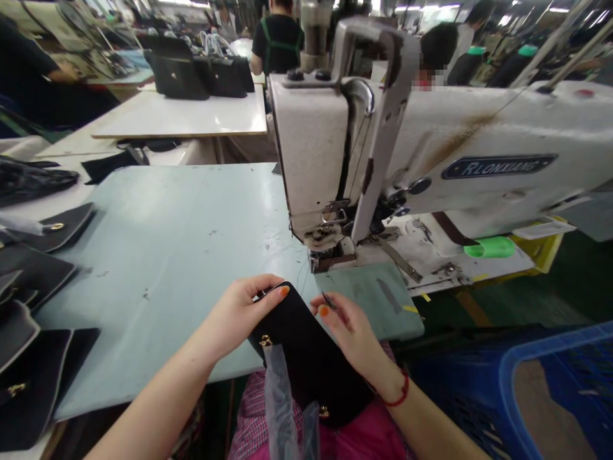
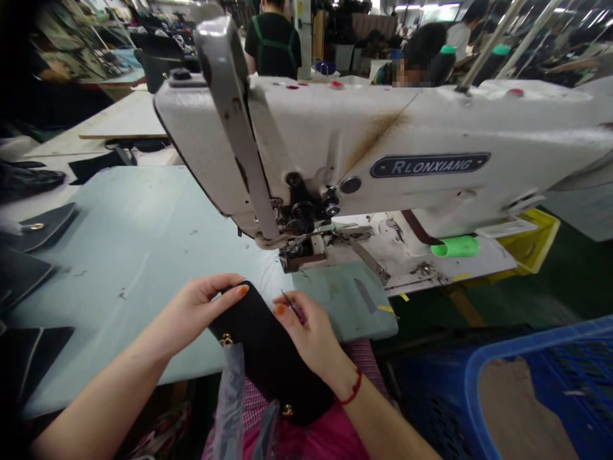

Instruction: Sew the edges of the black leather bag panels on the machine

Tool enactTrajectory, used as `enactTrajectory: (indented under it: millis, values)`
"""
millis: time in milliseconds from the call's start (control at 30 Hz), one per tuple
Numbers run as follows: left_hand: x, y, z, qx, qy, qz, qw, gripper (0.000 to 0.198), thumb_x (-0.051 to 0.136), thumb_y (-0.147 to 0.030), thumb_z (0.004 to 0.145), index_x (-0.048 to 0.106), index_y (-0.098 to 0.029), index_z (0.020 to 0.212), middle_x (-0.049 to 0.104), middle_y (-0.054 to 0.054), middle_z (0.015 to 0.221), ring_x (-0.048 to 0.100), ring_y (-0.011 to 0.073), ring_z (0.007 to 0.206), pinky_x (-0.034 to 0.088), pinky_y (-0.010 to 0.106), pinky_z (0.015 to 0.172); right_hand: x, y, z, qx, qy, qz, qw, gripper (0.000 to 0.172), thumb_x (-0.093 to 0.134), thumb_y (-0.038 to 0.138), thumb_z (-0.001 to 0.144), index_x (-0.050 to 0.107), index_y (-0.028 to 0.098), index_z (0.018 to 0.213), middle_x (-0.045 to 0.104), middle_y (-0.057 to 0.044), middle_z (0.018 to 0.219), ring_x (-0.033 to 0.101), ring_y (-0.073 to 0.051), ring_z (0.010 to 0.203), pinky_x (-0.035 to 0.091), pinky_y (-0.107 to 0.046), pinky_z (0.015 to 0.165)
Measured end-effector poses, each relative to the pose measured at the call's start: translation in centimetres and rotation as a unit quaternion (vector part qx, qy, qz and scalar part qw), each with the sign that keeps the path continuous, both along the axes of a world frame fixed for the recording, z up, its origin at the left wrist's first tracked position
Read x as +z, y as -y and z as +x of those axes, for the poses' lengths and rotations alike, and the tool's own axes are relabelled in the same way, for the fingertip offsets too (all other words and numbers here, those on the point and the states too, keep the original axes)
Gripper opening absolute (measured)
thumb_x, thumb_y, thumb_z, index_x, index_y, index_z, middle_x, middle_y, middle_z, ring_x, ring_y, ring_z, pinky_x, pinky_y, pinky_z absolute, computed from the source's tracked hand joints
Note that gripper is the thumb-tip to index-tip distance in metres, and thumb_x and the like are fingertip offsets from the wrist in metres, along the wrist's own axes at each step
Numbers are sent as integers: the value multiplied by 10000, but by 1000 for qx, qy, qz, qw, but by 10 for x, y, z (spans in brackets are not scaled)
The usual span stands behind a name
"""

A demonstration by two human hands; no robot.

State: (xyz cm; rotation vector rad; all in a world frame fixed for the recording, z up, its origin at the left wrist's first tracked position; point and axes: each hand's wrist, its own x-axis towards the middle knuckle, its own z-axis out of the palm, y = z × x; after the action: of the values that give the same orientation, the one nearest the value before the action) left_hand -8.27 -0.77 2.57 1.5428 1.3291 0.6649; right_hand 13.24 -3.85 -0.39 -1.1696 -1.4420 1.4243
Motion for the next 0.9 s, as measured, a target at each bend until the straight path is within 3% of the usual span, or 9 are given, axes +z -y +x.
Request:
enactTrajectory:
  millis: [67, 133, 333, 900]
  values:
    - [-3, 0, -1, 1, 11, -4, 1000, 335, 565, -487, 867, 689, -182, 934, 702, 24, 831, 631, 174, 755, 511, 250, 686, 4, -6, 3, -46, 0, 23, 999, 354, 395, 487, 986, 569, 179, 996, 587, -43, 847, 550, -170, 841, 424, -272, 765]
    - [-4, 0, -1, 5, 19, -11, 1000, 331, 566, -483, 866, 684, -176, 910, 689, 25, 815, 619, 170, 745, 508, 249, 679, 8, -13, 3, -54, 10, 38, 998, 349, 345, 467, 1007, 555, 189, 990, 554, -23, 780, 540, -151, 768, 424, -265, 729]
    - [3, 0, 6, 6, 34, -10, 999, 282, 569, -434, 882, 683, -176, 891, 685, 17, 830, 611, 153, 770, 493, 234, 721, 15, -25, -11, -19, 18, 64, 998, 220, 535, 411, 948, 575, 198, 984, 634, -30, 910, 608, -142, 813, 461, -236, 714]
    - [7, 2, 13, -28, 16, 79, 996, 206, 532, -345, 921, 670, -200, 871, 648, 4, 832, 578, 133, 788, 439, 226, 734, 28, -30, 0, 36, 103, 91, 990, 212, 538, 404, 948, 627, 213, 931, 662, -2, 843, 602, -142, 755, 426, -244, 676]
